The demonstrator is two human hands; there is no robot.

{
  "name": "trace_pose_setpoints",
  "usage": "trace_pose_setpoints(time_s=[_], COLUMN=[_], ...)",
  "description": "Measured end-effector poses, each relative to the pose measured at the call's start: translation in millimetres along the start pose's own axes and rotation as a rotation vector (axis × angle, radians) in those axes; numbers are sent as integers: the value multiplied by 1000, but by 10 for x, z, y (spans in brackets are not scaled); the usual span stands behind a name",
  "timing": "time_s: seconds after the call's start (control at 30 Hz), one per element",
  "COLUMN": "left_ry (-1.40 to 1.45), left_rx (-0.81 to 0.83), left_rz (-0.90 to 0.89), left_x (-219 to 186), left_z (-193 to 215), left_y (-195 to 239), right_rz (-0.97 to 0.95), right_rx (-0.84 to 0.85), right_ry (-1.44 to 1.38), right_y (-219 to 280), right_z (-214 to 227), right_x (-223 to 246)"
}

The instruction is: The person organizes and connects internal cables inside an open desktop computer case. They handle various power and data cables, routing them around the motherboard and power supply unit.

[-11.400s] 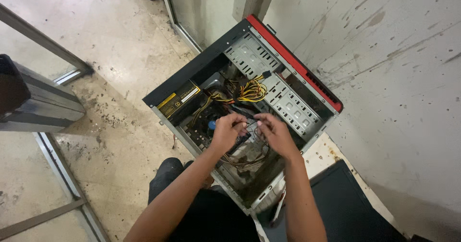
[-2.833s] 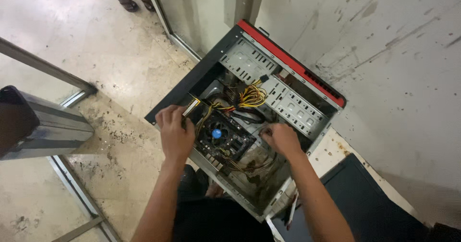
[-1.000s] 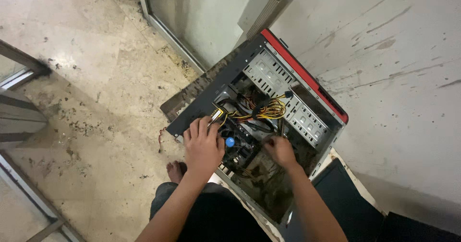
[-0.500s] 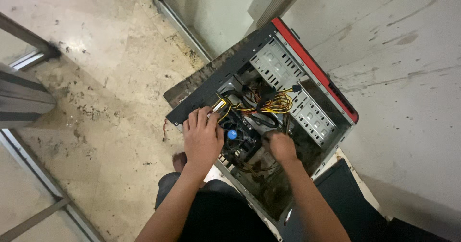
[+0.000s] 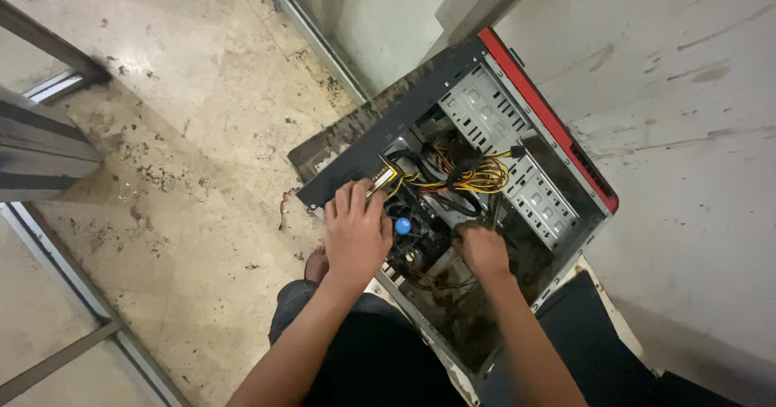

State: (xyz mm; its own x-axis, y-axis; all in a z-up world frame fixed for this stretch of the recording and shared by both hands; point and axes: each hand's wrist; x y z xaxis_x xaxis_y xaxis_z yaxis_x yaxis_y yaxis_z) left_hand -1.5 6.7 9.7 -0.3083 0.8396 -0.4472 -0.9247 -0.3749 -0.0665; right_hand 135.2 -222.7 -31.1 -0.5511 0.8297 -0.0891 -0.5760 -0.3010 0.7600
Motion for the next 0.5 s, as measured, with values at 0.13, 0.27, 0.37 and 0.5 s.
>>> trace_pose_setpoints(time_s=[0.13,0.27,0.37,0.5], left_ry=[-37,-55,-43,21], left_rx=[6,16,46,79], left_rz=[-23,-46,-76,-125], left_x=[33,57,49,109], left_z=[-114,-121,-55,-58], left_y=[21,24,5,21], right_rz=[-2,-39,-32,-40], right_rx=[-33,-24,11,4], right_ry=[8,23,-6,-56], right_y=[150,23,122,65], right_z=[122,1,161,76], right_x=[107,64,197,109])
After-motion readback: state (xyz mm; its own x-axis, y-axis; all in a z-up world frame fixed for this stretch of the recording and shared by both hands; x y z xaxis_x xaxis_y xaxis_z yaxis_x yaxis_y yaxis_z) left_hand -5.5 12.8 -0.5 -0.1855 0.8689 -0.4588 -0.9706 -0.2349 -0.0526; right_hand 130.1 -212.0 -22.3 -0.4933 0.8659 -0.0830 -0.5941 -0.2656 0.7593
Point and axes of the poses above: each hand's wrist, its own y-axis away from the middle knuckle, its own z-axis out of the back of the hand, x = y × z, and after that the axes turned 13 degrees about x, right-handed
